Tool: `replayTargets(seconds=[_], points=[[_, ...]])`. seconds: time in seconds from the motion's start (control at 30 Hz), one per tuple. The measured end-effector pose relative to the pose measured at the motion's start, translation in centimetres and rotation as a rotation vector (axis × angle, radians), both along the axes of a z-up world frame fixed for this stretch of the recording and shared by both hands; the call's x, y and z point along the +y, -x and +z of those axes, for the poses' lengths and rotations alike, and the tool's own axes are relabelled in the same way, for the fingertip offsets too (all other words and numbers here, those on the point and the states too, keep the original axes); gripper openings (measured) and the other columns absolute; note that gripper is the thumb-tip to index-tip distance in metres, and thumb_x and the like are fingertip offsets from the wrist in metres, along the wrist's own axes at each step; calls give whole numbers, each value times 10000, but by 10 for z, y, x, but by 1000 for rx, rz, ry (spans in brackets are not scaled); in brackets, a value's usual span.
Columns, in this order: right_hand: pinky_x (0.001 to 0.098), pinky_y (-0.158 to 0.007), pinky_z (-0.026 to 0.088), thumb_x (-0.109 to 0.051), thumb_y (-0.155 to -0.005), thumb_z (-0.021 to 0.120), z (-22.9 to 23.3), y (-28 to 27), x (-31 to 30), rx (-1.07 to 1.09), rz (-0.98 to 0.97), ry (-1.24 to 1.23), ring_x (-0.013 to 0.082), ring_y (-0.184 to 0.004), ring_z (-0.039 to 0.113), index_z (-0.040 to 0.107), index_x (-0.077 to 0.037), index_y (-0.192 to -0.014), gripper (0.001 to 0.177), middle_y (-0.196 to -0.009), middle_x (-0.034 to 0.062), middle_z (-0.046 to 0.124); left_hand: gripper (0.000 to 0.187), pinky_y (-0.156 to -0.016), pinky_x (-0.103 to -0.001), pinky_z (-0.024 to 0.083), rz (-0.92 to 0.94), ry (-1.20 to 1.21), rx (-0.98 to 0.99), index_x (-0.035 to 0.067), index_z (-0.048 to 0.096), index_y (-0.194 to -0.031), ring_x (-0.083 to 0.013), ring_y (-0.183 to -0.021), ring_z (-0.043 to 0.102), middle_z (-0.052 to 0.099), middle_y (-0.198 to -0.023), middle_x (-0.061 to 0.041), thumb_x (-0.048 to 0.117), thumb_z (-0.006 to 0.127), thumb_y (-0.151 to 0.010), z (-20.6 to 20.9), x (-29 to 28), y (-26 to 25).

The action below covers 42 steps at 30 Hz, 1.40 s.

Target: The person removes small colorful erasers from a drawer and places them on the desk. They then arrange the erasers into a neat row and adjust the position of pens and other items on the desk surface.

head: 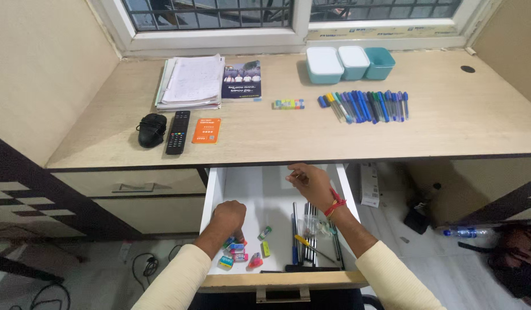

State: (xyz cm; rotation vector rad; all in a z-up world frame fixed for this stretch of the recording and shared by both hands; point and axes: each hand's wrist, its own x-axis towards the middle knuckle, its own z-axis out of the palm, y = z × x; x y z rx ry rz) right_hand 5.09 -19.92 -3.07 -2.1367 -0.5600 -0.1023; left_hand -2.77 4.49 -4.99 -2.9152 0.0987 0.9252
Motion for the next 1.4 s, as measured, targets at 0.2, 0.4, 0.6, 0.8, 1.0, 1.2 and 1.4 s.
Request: replayTargets(seconds=[0.2, 0.4, 0.6, 0.8, 1.0, 1.2, 1.4], points=[[262, -684, 618, -186, -896, 774, -2, -2, -2, 12, 3, 53, 123, -767, 760, 717, -66, -1160, 296, -911, 72, 789, 419, -870, -382, 611, -31, 32, -9, -5, 753, -999, -297, -1056, 730, 730, -1127, -182, 197, 970, -703, -40, 4, -16], [273, -662, 617, -155, -884, 776, -1, 2, -1, 25, 18, -29, 138, -748, 761, 714, -44, -1152, 297, -898, 80, 788, 395, -881, -373, 600, -77, 79, -48, -20, 741, -934, -302, -1052, 726, 735, -1081, -187, 111, 985, -653, -32, 3, -12], [264, -665, 626, -160, -886, 776, -1, 1, 1, 17, 10, 3, 131, -757, 769, 720, -50, -1145, 287, -904, 80, 790, 361, -846, -398, 609, -55, 73, -120, -14, 734, -931, -316, -1036, 725, 719, -1090, -192, 78, 966, -670, -30, -1, -12], [268, -682, 627, -168, -900, 761, -3, 1, 1, 68, 14, -24, 142, -758, 781, 714, -37, -1153, 288, -904, 92, 797, 288, -797, -401, 623, -84, 131, -131, -28, 750, -867, -318, -983, 746, 744, -1021, -197, 63, 942, -673, -38, 5, -15], [251, -672, 643, -169, -918, 742, -7, -1, 1, 43, 45, 22, 131, -787, 789, 706, -45, -1150, 265, -918, 87, 796, 297, -791, -407, 627, -30, 184, -208, -15, 732, -894, -314, -963, 757, 748, -990, -202, 100, 929, -704, -33, 3, -13], [256, -667, 638, -160, -909, 745, -9, -1, 1, 59, 42, -28, 139, -759, 791, 708, -31, -1142, 269, -903, 95, 802, 332, -841, -420, 609, 8, 233, -217, 0, 741, -927, -331, -1016, 730, 736, -1024, -194, 162, 934, -711, -25, 0, -12], [248, -660, 640, -167, -911, 745, -10, 0, 2, 57, 38, -5, 127, -752, 785, 711, -34, -1140, 267, -904, 91, 797, 358, -883, -405, 594, -26, 269, -203, 17, 743, -942, -307, -998, 733, 741, -1021, -197, 301, 895, -785, -5, -7, -11]])
